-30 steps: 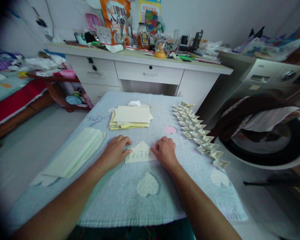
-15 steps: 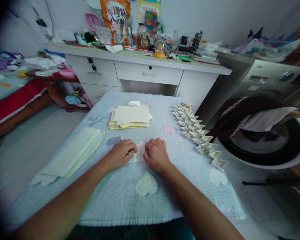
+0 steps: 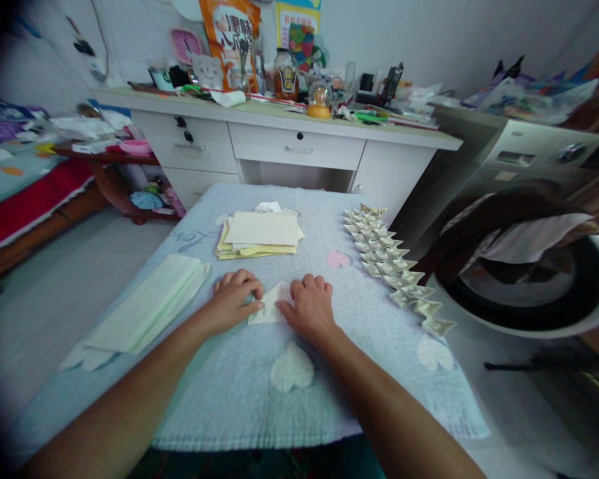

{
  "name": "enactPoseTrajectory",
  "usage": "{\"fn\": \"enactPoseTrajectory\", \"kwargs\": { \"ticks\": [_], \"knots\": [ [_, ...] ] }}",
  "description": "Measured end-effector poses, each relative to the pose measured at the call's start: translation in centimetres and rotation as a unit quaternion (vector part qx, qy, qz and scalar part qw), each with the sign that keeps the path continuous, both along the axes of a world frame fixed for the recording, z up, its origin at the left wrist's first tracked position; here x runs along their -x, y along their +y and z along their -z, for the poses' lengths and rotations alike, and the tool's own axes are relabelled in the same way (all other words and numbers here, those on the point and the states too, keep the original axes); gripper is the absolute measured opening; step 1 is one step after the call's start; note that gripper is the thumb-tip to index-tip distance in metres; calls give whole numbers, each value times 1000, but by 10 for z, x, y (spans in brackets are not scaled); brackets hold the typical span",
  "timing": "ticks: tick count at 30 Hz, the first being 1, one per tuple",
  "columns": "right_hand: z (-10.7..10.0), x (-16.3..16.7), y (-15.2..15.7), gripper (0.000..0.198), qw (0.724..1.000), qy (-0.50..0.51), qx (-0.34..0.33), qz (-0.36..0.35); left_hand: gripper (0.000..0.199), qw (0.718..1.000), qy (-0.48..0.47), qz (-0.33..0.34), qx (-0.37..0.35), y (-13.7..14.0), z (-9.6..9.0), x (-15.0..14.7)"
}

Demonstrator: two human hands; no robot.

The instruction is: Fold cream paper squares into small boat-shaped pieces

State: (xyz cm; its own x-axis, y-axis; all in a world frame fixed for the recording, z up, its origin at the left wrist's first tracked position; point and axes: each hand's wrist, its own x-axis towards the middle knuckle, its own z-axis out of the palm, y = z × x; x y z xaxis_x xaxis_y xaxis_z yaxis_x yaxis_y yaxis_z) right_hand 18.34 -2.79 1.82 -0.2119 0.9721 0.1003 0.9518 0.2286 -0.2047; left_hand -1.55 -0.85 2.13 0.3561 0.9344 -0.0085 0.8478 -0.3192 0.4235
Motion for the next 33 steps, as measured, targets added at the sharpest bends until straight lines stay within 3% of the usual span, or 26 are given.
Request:
{"fn": "enactPoseTrajectory", "kwargs": {
  "ticks": [7, 16, 21, 27, 33],
  "knots": [
    [2, -28, 5, 40, 998, 26, -5, 52, 15, 1000, -4, 0, 23, 5, 0, 7],
    [-1, -60, 10, 37, 996, 52, 40, 53, 23, 999, -10, 3, 34, 6, -1, 6],
    [-8, -56, 8, 20, 993, 111, 29, -1, 25, 999, -19, 25, 28, 7, 0, 6],
    [-2, -36, 6, 36, 994, 104, 19, -40, 28, 998, -35, 41, 26, 7, 0, 2],
    [4, -31, 7, 24, 990, 134, 20, -46, 33, 996, -80, 46, 2, 5, 0, -4]
  ]
}}
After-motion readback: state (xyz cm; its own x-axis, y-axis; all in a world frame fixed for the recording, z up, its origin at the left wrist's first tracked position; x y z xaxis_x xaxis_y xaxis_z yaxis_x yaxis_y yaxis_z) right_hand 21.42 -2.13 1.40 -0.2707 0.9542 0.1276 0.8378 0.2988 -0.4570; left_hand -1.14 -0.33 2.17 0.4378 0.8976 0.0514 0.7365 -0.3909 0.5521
